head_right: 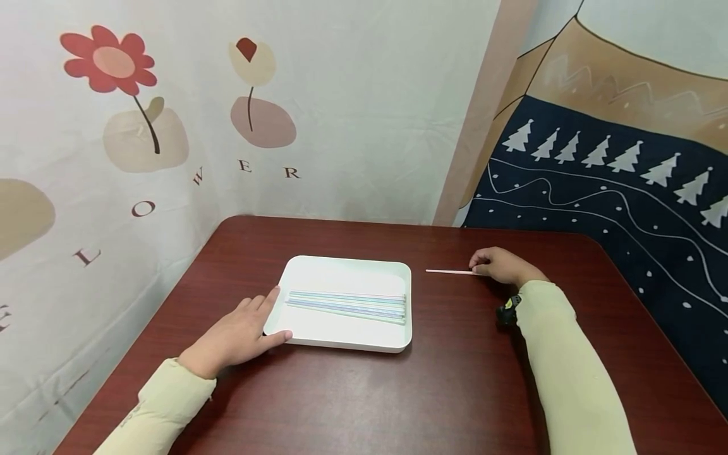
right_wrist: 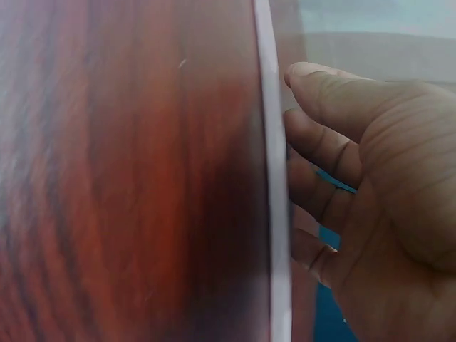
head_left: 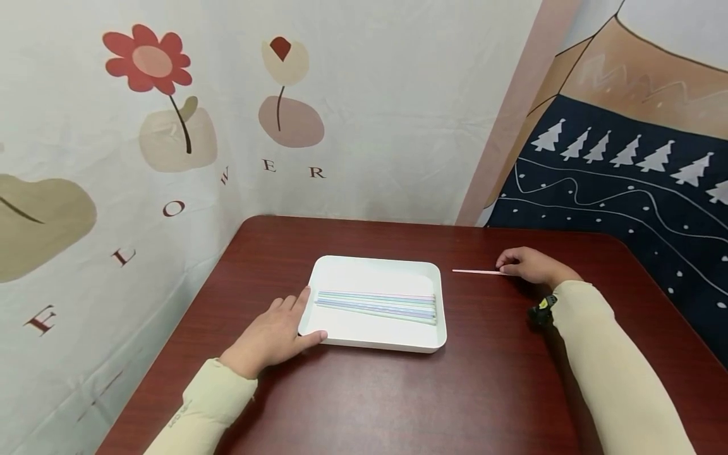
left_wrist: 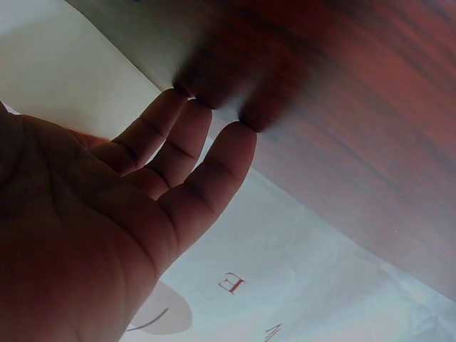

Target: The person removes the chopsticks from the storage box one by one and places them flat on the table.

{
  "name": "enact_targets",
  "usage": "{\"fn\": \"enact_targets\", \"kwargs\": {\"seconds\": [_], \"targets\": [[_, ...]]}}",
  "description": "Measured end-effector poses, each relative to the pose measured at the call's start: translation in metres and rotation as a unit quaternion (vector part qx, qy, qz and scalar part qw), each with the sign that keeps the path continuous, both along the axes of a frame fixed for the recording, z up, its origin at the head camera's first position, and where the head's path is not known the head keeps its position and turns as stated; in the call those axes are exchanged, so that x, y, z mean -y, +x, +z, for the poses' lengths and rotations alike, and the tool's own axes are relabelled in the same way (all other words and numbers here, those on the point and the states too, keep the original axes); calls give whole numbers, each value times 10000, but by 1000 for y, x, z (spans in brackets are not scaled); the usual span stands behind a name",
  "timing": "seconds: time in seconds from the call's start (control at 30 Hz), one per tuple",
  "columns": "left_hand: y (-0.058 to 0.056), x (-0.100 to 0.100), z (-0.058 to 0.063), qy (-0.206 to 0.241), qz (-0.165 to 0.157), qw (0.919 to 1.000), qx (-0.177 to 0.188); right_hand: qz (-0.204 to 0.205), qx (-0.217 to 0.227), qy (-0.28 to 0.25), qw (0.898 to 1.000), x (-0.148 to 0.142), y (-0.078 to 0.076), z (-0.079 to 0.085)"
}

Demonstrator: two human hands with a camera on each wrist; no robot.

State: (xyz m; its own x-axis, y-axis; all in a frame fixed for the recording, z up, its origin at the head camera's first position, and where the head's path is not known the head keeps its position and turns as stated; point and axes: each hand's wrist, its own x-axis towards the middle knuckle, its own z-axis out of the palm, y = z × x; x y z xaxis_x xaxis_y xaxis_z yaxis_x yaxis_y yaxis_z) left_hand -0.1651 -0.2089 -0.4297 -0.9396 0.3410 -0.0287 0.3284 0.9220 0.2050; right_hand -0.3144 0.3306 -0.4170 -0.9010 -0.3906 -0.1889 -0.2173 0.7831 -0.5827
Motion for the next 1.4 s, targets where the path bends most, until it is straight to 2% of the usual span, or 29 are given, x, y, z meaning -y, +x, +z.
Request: {"fn": "enact_targets", "kwargs": {"seconds": [0.13, 0.33, 0.53, 0.77, 1.03, 1.4], "targets": [[0, -1, 0, -2, -22, 10000, -32, 76, -215, 46, 9997, 11, -4, 7], [-1, -1, 1, -10, -41, 10000, -66, 412, -527, 101, 9977, 45, -9, 25], [-2, -1, 0, -15, -23, 10000, -27, 554, -578, -13, 9968, 84, -10, 37], [-4, -1, -1, -16, -41, 10000, 27, 726, -491, -90, 9961, 127, -4, 44], [-3, -1, 1, -31, -42, 10000, 15, 1192, -213, -266, 9923, 173, 4, 42], [-2, -1, 3, -30, -25, 10000, 20, 1567, 16, -376, 9869, 221, 16, 24]]}}
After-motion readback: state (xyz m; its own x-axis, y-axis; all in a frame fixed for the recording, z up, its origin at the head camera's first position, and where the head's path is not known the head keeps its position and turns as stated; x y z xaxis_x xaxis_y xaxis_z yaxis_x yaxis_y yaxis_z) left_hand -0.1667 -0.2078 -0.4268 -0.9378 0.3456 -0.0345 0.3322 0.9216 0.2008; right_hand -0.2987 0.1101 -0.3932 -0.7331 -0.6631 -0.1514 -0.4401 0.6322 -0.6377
